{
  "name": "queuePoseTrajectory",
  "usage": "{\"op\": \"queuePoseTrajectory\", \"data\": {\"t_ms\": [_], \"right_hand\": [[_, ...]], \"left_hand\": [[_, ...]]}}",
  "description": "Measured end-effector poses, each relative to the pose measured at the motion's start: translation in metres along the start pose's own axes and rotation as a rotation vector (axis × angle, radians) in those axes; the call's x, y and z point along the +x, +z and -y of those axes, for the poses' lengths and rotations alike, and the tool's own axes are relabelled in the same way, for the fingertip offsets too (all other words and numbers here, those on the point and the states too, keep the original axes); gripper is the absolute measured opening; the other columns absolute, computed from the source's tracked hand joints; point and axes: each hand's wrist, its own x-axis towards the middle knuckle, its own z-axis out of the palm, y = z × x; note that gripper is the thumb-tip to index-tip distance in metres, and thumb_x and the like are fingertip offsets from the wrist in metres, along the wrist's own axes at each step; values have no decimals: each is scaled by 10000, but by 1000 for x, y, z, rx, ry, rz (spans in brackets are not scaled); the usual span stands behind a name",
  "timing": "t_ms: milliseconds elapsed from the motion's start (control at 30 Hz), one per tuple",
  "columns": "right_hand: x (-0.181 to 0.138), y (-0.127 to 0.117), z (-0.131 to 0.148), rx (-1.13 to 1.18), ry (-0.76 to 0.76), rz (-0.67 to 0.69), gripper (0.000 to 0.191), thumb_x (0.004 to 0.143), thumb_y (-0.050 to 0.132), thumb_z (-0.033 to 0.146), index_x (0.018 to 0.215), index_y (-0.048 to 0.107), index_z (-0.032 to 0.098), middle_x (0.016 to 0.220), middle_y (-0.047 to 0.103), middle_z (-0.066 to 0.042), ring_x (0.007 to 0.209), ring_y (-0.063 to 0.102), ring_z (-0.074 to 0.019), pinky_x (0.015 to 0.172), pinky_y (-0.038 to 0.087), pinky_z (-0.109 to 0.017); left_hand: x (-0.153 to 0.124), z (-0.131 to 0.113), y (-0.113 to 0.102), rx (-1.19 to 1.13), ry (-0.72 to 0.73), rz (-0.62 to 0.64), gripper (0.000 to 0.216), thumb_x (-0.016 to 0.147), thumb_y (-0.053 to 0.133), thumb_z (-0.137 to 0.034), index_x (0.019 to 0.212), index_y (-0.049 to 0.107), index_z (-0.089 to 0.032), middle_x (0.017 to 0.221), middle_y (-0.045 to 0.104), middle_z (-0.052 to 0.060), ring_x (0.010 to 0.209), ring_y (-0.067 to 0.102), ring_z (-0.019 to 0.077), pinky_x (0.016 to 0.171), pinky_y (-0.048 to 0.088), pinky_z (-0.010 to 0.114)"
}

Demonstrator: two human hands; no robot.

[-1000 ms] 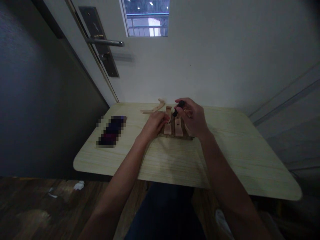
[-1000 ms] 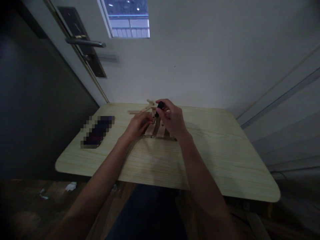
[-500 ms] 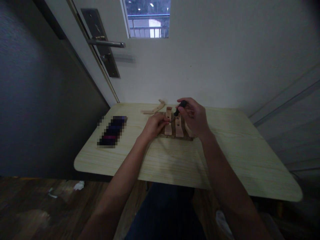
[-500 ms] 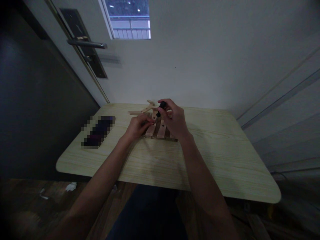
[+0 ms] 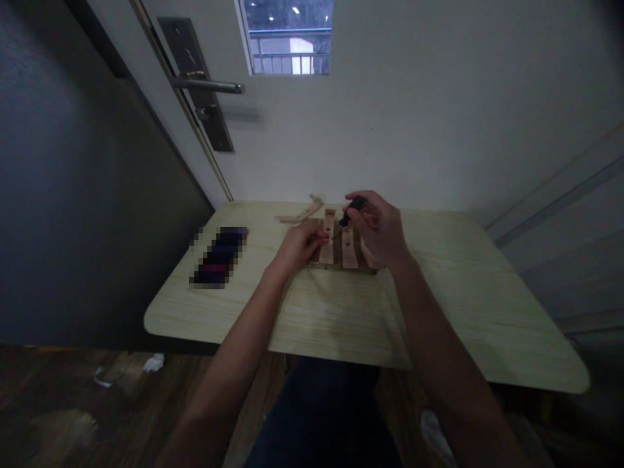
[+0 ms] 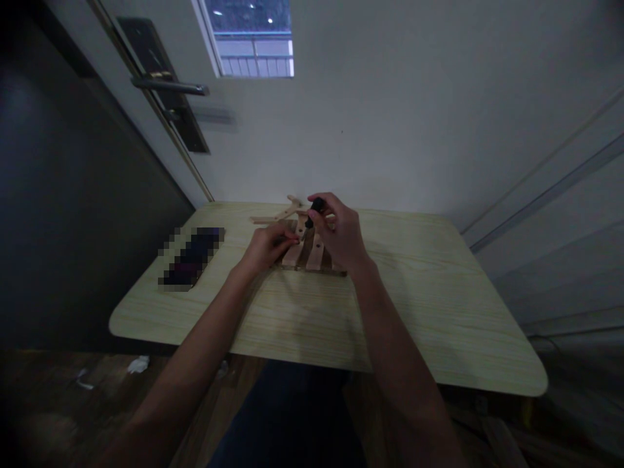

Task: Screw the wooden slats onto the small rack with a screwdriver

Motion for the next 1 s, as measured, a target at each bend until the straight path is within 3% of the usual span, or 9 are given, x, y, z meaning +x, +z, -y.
{"op": "queuePoseTrajectory", "data": {"t_ms": [433,733,900,1000], "right_hand": [[2,-2,3,-20,17,-8,280,872,602,490,987,613,234,844,649,-17,722,655,-139,602,545,-251],[2,-5,-4,-80,-9,-245,272,941,498,517,1066,533,278,875,614,-28,779,639,-158,637,534,-271],[1,-4,-4,-86,-5,-130,268,943,495,485,1092,543,267,885,615,-31,773,624,-163,602,504,-274],[1,-4,-4,-122,-5,-20,255,948,482,460,1095,546,261,863,637,-28,754,626,-165,629,503,-290]], "left_hand": [[-3,-5,1,-24,-12,26,42,876,639,-200,856,657,-168,830,727,40,746,658,163,709,490,271],[-1,-2,5,-29,-2,34,129,903,573,-195,963,682,-163,920,734,78,834,665,189,772,510,316],[-4,-7,0,-222,-107,-56,151,897,542,-218,1000,622,-141,915,724,77,773,661,156,703,507,265],[-5,-7,-9,-160,-72,-23,134,824,539,-155,920,631,-139,727,663,10,636,585,127,615,451,236]]}}
